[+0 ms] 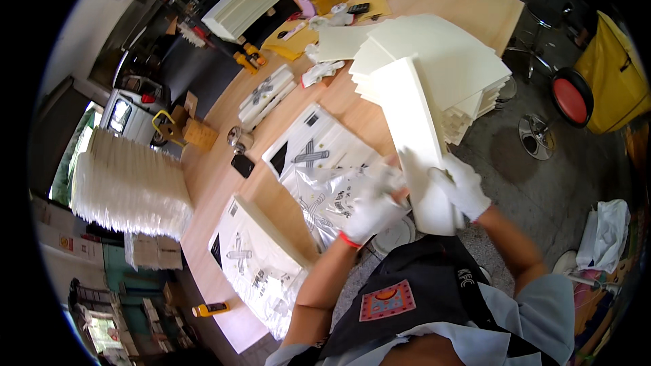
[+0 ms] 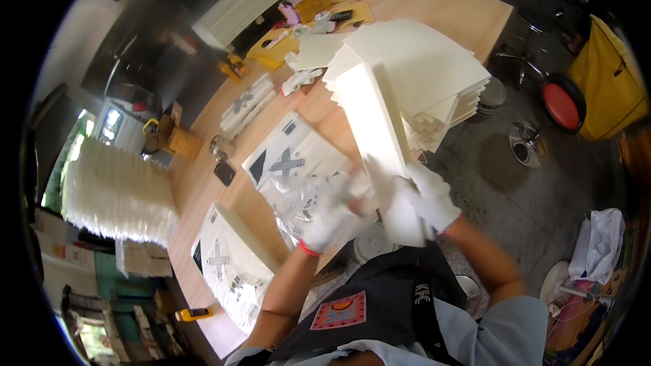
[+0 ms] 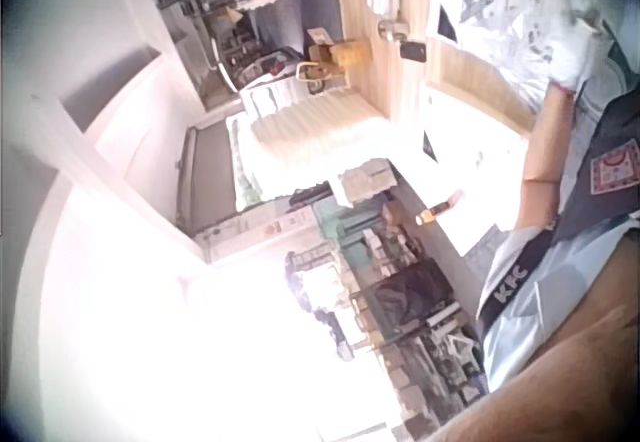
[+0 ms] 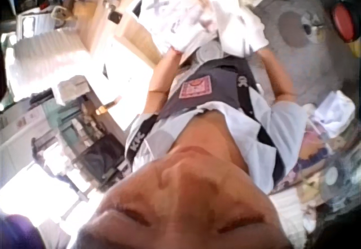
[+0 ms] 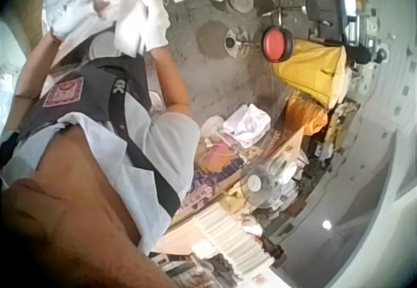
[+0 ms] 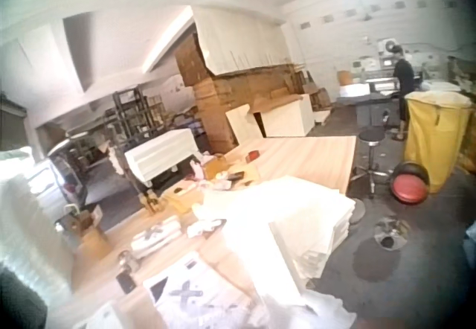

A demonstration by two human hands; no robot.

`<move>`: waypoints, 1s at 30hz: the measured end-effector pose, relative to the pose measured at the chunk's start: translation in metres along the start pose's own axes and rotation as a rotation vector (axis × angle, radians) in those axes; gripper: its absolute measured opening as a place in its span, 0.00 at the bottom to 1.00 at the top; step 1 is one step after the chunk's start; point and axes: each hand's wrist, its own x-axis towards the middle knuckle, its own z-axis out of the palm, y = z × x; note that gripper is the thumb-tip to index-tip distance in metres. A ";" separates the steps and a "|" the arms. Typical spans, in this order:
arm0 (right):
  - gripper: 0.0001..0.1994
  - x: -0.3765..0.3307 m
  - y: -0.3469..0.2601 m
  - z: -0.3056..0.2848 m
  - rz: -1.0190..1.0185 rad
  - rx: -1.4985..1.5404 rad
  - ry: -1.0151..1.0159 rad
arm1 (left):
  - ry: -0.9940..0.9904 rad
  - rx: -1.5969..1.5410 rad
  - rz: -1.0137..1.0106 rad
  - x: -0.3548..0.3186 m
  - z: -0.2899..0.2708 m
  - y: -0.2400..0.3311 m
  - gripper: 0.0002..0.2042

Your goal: The person repeatedly picks up stacks of white paper from a table and places them into clear plastic packaging bags. They then fold the top of the bags to seal the contents. The person works continuously on this repetitive packaging task throughout the clip.

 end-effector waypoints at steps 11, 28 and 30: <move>0.10 0.022 -0.032 0.013 -0.583 -0.626 -0.575 | -0.295 0.496 0.187 -0.060 -0.042 0.048 0.25; 0.12 0.040 -0.032 0.151 -0.557 -0.453 -0.221 | 0.223 0.398 0.434 -0.035 0.021 0.016 0.19; 0.11 0.007 -0.033 0.130 -0.627 -0.464 -0.243 | 0.350 0.434 0.180 -0.045 -0.007 -0.012 0.16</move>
